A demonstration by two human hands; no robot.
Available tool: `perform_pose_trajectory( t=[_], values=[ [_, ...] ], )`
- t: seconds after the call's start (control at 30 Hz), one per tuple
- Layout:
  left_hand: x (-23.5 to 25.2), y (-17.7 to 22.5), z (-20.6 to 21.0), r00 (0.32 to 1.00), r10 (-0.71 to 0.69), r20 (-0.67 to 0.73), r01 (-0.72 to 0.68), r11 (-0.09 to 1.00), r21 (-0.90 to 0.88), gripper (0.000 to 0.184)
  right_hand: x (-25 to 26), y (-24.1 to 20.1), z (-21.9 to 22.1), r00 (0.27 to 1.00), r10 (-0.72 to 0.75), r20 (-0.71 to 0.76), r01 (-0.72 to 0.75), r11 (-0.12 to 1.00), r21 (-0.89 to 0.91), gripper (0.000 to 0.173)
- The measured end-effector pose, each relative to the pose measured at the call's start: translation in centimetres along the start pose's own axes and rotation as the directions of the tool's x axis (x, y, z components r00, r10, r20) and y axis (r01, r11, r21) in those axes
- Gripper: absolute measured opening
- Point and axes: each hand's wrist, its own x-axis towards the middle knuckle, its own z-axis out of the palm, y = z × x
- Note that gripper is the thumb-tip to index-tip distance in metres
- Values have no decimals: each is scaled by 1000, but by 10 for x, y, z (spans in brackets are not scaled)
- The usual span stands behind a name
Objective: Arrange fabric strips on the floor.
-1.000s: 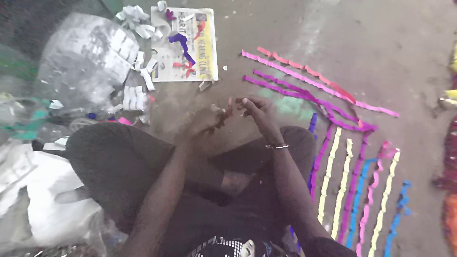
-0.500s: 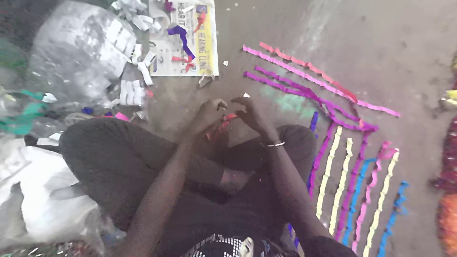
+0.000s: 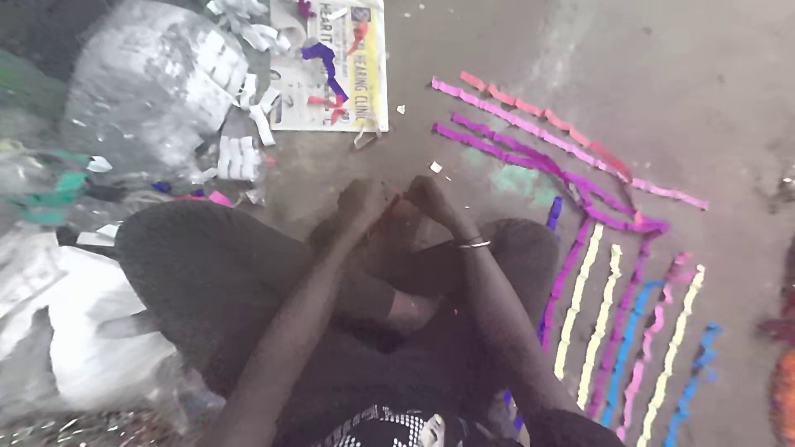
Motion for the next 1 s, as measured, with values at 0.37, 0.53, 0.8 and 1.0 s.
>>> perform_pose_trajectory(
  t=[0.37, 0.53, 0.8, 1.0],
  values=[
    [5, -9, -11, 932, 360, 35, -307, 837, -453, 37, -9, -2, -5, 985, -47, -165, 130, 835, 534, 19],
    [-1, -4, -14, 927, 368, -73, -370, 864, -340, 35, -21, -20, 3, 971, -139, -195, 228, 781, 582, 31],
    [1, -10, -14, 952, 307, 0, -299, 926, -232, 27, -43, -21, -2, 932, 122, -343, 82, 847, 525, 31],
    [-9, 3, -13, 914, 404, -42, -369, 785, -497, 40, -59, -22, -4, 947, 44, -318, 147, 821, 552, 19]
  ],
)
